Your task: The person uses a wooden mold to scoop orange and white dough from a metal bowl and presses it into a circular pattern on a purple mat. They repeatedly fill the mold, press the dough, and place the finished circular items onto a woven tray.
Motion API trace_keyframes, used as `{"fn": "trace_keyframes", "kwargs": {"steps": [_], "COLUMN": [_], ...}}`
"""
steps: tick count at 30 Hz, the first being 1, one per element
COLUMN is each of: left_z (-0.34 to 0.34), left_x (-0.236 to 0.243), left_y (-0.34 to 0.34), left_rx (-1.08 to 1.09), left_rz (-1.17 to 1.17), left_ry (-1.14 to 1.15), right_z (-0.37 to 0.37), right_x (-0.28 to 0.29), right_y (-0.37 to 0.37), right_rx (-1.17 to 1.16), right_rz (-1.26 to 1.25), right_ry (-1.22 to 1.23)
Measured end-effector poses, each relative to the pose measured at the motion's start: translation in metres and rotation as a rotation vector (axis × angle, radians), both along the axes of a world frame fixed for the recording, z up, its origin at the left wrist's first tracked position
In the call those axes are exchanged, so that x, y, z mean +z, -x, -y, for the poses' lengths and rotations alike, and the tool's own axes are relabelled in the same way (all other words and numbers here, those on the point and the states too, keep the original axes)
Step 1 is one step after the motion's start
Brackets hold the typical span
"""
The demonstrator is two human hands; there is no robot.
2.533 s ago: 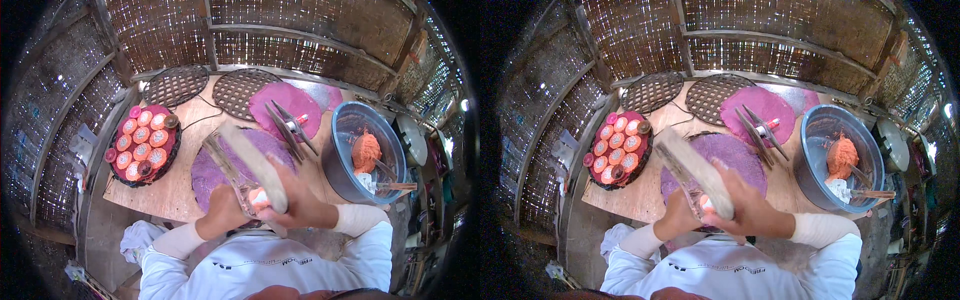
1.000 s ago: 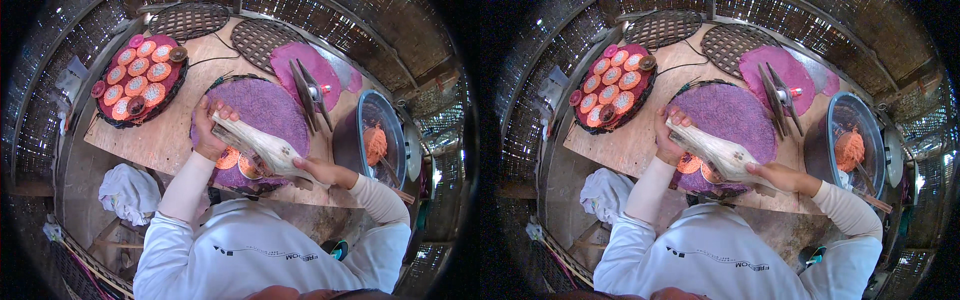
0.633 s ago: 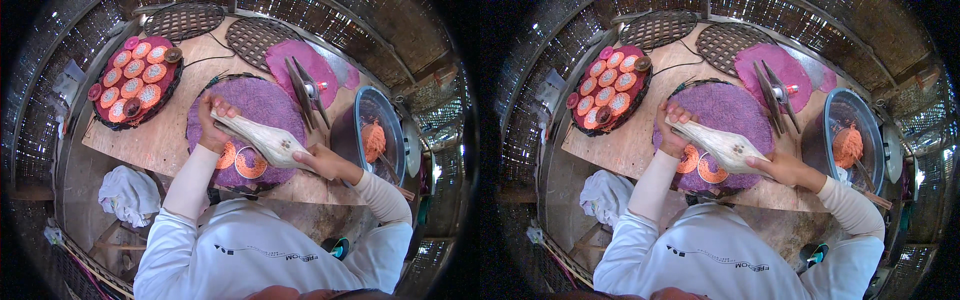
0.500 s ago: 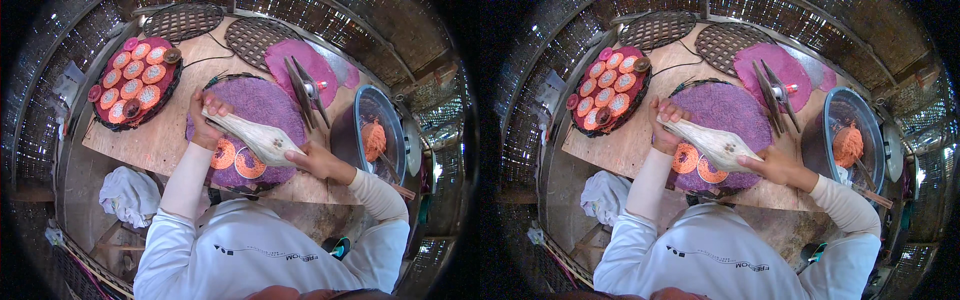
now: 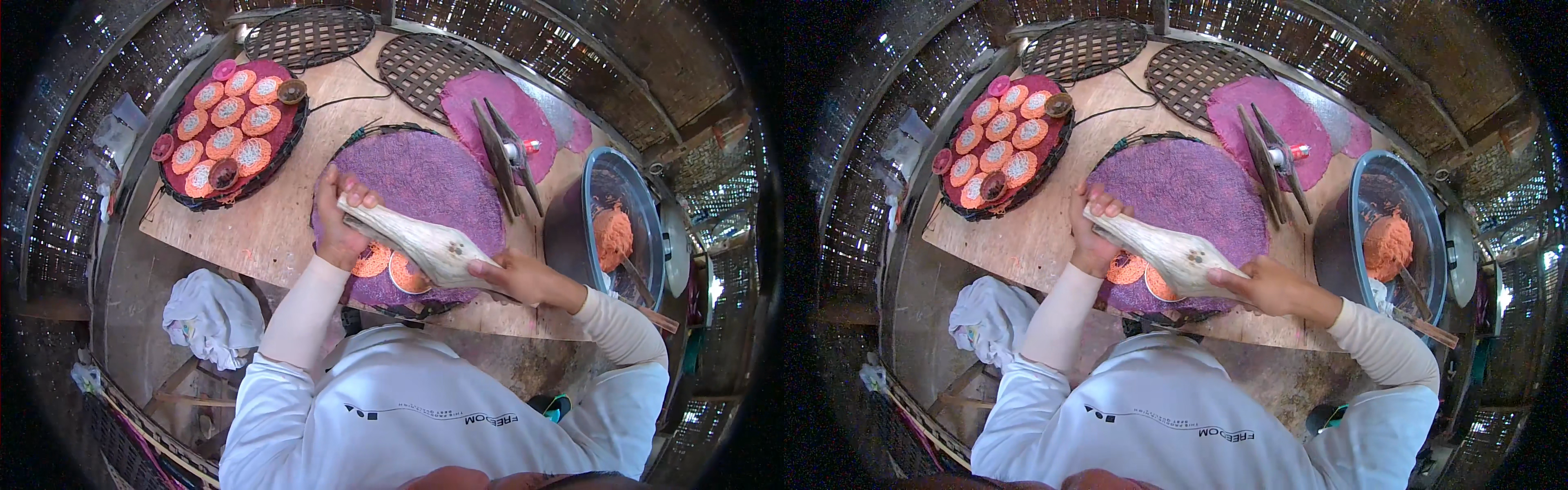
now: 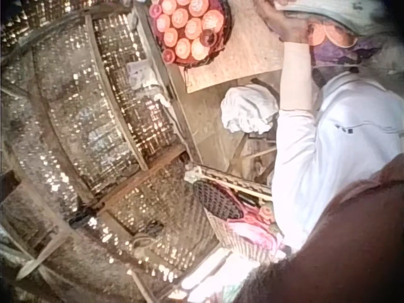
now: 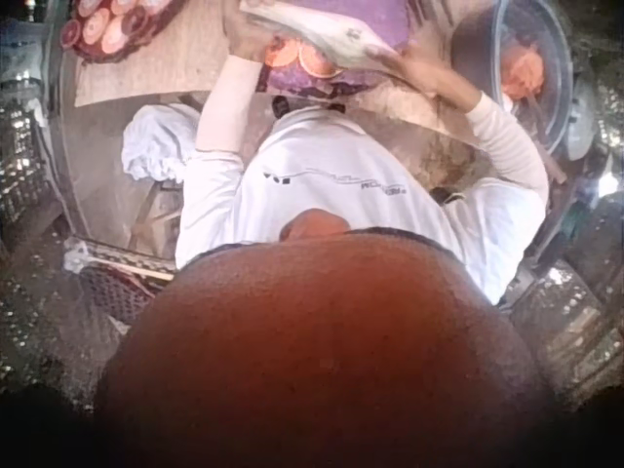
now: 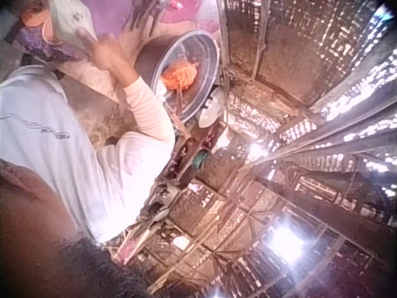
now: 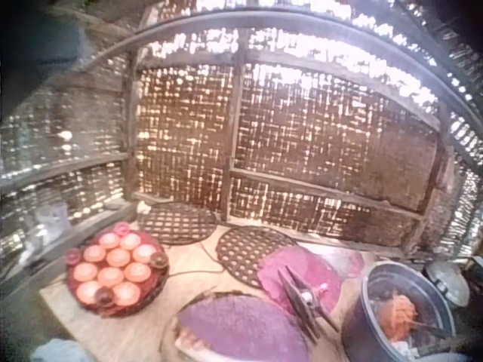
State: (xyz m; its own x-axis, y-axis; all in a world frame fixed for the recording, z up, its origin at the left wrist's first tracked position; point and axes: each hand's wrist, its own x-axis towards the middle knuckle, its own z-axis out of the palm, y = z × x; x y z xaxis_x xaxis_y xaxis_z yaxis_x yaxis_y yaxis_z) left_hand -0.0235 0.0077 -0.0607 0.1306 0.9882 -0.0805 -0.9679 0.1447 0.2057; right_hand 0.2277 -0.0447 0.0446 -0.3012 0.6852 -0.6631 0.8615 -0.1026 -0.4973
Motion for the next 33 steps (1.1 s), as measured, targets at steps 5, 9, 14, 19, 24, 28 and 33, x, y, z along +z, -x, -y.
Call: {"fn": "trace_keyframes", "kwargs": {"steps": [5, 9, 14, 19, 24, 28, 33], "left_z": [-0.002, 0.017, 0.027, 0.052, 0.06, 0.061, 0.063], "left_x": [0.038, 0.042, 0.058, 0.063, 0.052, 0.049, 0.051], "left_y": [-0.001, -0.009, -0.021, -0.002, 0.013, 0.02, 0.018], "left_rx": [-0.186, -0.161, 0.216, 0.273, 0.363, 0.326, 0.335], "left_rz": [-0.031, -1.086, -1.604, -1.31, -1.047, -1.039, -1.107], "left_ry": [-0.369, -0.501, -0.928, -0.33, -0.126, -0.095, -0.064], "right_z": [0.005, 0.004, 0.004, 0.015, 0.017, 0.011, 0.006], "right_x": [0.012, 0.011, -0.018, -0.099, -0.126, -0.124, -0.121], "right_y": [-0.019, -0.018, 0.02, 0.029, 0.037, 0.037, 0.028], "right_rx": [-0.031, -0.098, -0.082, 0.352, 0.296, 0.262, 0.303], "right_rz": [-0.145, -0.34, -0.887, -0.338, -0.226, -0.319, -0.407], "right_ry": [-0.175, -0.138, -0.166, -0.896, -0.871, -0.819, -0.886]}}
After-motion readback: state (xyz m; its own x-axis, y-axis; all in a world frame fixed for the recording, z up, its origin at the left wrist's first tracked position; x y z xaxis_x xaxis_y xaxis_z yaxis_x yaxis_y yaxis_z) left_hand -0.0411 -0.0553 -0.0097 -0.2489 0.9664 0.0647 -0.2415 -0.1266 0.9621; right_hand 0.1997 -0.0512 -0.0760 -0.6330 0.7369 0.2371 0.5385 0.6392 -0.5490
